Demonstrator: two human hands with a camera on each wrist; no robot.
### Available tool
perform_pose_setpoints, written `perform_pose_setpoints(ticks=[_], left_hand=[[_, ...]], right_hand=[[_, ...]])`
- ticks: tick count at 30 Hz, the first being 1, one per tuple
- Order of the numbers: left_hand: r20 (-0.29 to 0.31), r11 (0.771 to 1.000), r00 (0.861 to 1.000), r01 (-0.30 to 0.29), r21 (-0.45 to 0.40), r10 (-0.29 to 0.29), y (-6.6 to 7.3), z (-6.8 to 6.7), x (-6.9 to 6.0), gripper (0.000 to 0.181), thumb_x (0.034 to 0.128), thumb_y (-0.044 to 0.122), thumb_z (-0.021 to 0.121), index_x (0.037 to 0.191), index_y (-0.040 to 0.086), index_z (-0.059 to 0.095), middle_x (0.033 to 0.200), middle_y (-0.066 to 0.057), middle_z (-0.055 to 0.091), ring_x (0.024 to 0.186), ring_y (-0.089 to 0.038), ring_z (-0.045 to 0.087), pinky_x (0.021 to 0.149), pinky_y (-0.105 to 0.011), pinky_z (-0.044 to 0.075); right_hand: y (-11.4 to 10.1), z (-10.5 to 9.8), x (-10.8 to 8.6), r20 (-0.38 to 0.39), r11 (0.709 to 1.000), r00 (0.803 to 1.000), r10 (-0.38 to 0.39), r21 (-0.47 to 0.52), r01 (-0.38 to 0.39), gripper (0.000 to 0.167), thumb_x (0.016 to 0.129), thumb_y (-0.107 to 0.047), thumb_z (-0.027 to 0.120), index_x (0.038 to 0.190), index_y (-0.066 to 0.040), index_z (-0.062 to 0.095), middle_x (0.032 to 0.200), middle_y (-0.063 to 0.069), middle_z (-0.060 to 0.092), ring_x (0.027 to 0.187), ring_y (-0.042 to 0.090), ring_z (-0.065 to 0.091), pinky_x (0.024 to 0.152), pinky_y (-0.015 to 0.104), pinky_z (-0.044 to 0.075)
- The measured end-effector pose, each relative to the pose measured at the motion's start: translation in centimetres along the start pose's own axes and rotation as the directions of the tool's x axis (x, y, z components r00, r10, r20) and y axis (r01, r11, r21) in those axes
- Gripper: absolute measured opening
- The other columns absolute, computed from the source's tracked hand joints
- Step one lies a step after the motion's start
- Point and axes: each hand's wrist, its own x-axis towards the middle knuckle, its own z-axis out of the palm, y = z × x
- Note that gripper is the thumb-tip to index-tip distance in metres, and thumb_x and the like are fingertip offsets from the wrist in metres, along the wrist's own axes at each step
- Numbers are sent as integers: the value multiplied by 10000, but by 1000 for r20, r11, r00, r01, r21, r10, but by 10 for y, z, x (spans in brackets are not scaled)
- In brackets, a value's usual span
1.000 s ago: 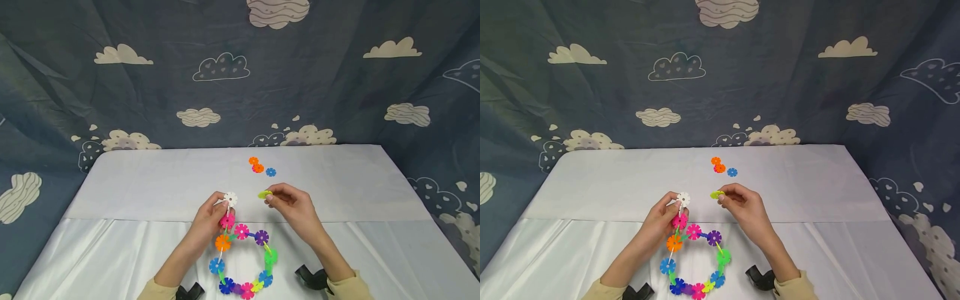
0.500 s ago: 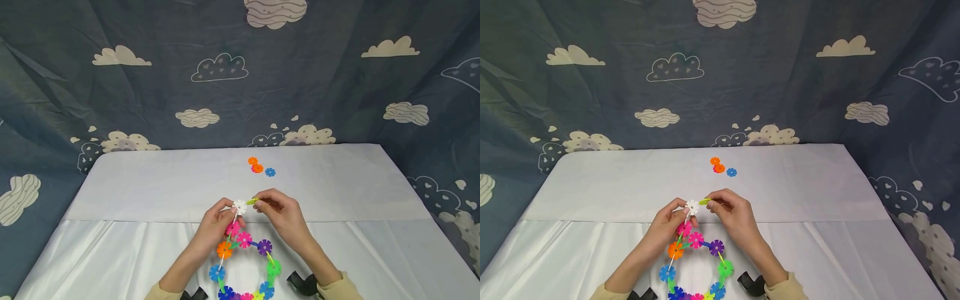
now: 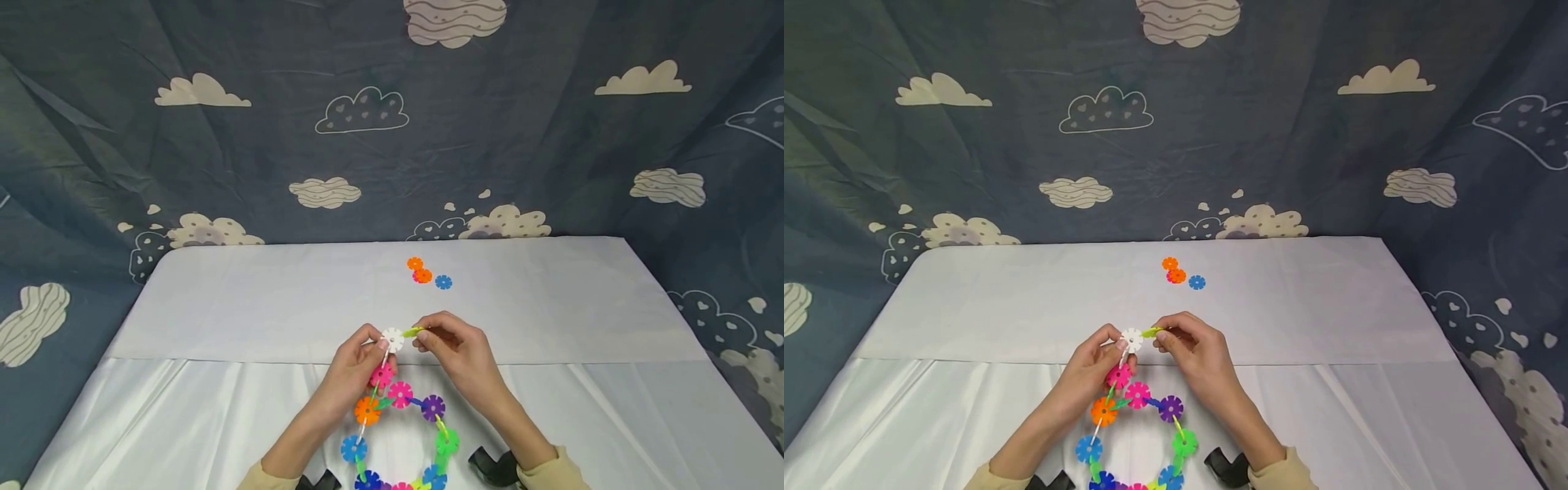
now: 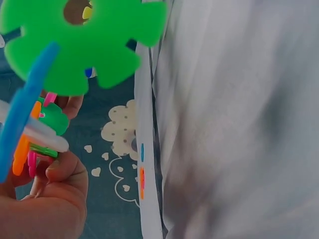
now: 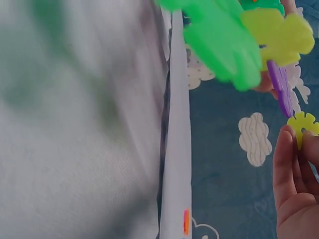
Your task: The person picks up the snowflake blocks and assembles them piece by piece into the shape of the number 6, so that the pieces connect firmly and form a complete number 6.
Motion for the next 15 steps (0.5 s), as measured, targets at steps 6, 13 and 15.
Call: perform_pose_setpoints(ticks=[6,13,15], left_hand=[[-6,1000,1000,7,-3,-7,-1,0,1,228,1059,234,470,1105,16,519,834,-180,629,529,-129,482,471,-189,398],[-9,999,1000,14,48,-14,-1,-1,1,279,1057,296,466,1115,46,577,851,-158,655,549,-138,492,486,-181,385],[-10,999,1000,19,47,-19,-1,-1,1,284,1055,292,473,1116,40,588,839,-129,658,556,-138,486,491,-181,382]], right_hand=[[20,0,0,-13,999,1000,27,42,-26,117,939,-56,659,1053,-72,679,937,48,672,848,311,663,795,313,562],[28,-2,1,20,995,1000,-13,103,11,101,953,-103,652,1047,-82,681,952,52,673,867,300,657,823,335,556],[28,-1,1,26,994,1000,-11,113,8,98,955,-94,647,1044,-75,682,950,58,671,863,290,656,822,333,556]])
